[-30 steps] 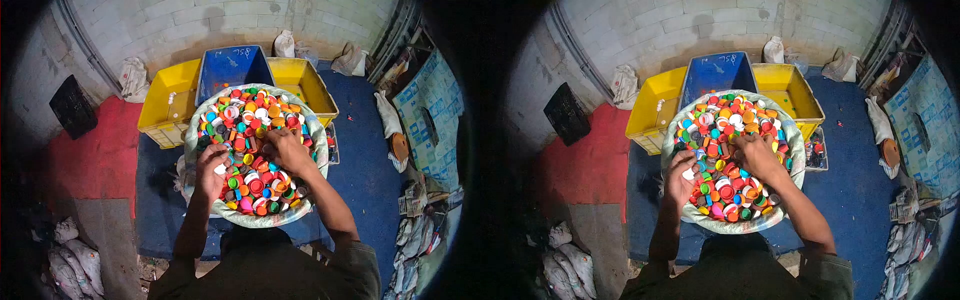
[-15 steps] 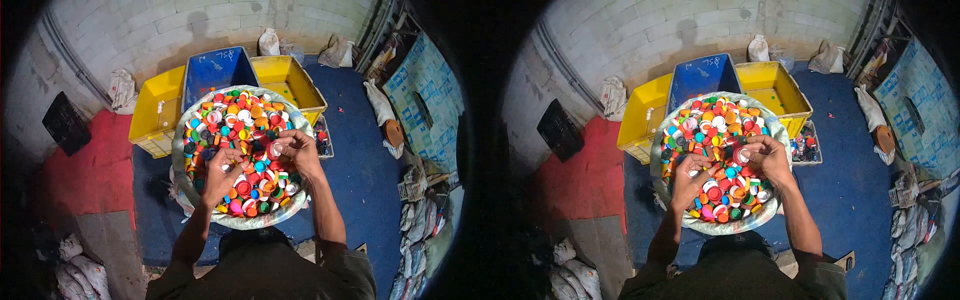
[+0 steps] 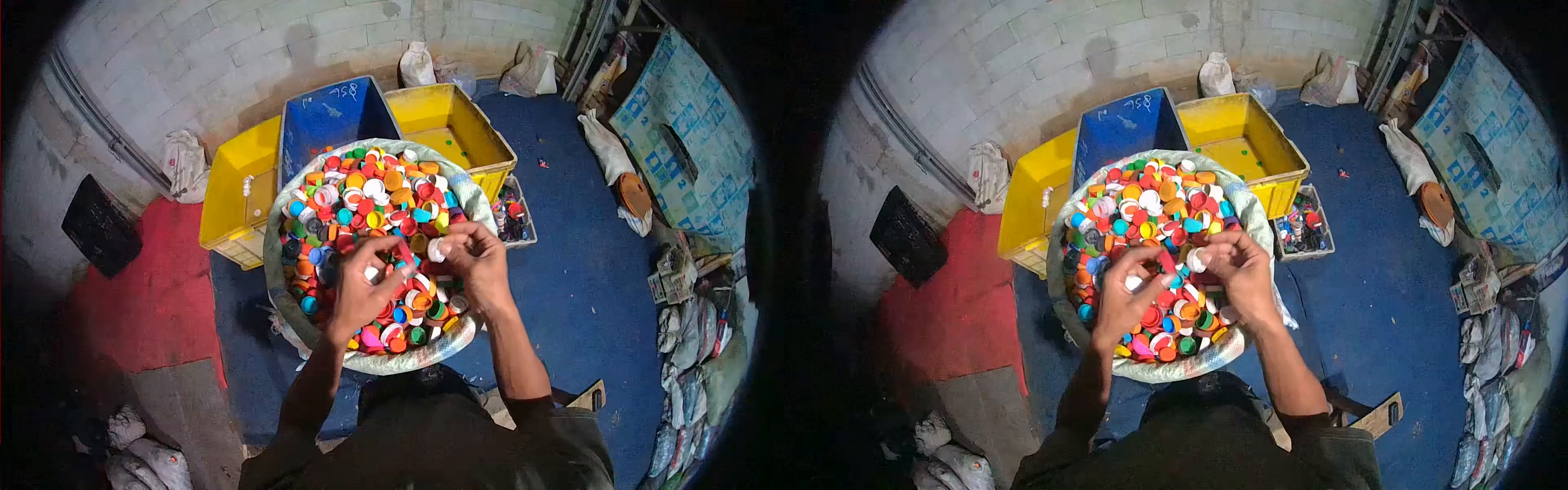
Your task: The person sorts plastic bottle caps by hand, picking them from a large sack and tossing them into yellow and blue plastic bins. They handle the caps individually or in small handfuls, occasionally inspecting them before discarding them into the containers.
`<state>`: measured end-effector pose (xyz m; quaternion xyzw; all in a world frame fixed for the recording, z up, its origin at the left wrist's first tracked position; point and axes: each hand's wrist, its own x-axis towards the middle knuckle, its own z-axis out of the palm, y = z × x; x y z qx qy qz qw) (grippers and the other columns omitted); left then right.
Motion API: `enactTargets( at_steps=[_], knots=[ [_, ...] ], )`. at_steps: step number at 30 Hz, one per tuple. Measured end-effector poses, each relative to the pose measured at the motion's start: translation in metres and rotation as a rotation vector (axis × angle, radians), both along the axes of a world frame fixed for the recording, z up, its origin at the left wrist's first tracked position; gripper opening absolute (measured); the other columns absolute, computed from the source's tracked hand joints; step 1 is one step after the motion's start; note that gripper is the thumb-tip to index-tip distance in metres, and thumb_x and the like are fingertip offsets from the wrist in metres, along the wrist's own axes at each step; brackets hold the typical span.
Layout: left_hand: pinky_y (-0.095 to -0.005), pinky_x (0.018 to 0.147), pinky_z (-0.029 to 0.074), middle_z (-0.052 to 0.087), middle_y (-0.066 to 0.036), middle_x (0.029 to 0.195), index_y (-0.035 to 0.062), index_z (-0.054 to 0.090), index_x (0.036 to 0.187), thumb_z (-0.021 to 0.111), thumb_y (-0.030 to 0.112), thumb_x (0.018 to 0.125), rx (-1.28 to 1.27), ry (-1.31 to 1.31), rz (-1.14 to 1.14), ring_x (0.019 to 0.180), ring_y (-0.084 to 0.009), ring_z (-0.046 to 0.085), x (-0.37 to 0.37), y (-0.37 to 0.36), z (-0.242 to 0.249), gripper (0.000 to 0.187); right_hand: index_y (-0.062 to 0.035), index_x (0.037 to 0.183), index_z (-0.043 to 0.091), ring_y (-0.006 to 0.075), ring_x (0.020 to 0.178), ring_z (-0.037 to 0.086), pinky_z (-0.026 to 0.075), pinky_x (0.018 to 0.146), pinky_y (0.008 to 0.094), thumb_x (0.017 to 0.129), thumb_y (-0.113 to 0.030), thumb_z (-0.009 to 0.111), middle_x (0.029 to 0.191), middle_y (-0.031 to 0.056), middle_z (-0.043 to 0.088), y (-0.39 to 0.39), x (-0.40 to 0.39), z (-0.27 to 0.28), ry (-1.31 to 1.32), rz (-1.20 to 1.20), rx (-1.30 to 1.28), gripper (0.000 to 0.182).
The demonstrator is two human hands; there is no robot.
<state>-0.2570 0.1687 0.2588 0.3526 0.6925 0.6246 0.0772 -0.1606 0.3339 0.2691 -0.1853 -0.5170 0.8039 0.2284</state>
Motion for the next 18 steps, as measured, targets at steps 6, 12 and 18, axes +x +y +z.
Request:
enactTargets(
  at_steps=[6, 12, 18],
  knots=[
    [-0.0257, 0.058, 0.044, 0.065, -0.008, 0.094, 0.0014, 0.063, 0.111, 0.077, 0.007, 0.076, -0.156, 0.250, -0.008, 0.061, -0.0085, 0.050, 0.008, 0.005, 0.017, 0.038, 0.0023, 0.108, 0.058, 0.0200, 0.084, 0.067, 0.059, 0.076, 0.0324, 0.089, 0.003, 0.058, 0.099, 0.0127, 0.064, 0.031, 0.032, -0.005, 0.190, -0.206, -0.215, 0.019],
    [-0.0419, 0.079, 0.052, 0.067, -0.019, 0.097, 0.0044, 0.063, 0.112, 0.070, 0.010, 0.079, -0.399, 0.432, -0.431, 0.090, -0.0346, 0.066, 0.034, 0.030, 0.011, 0.034, 0.0051, 0.112, 0.056, 0.0212, 0.086, 0.064, 0.058, 0.068, 0.0325, 0.089, -0.009, 0.042, 0.106, 0.0157, 0.062, 0.029, 0.067, -0.003, 0.189, -0.283, -0.458, 0.030],
    [-0.0510, 0.079, 0.049, 0.062, -0.025, 0.094, 0.0054, 0.060, 0.113, 0.062, 0.010, 0.082, -0.621, 0.463, -0.507, 0.090, -0.0432, 0.062, 0.041, 0.048, 0.001, 0.031, -0.0016, 0.108, 0.058, 0.0118, 0.066, 0.054, 0.045, 0.051, 0.0263, 0.090, -0.016, 0.056, 0.092, 0.0042, 0.060, 0.025, 0.083, -0.012, 0.130, -0.213, -0.445, 0.023]
  ],
)
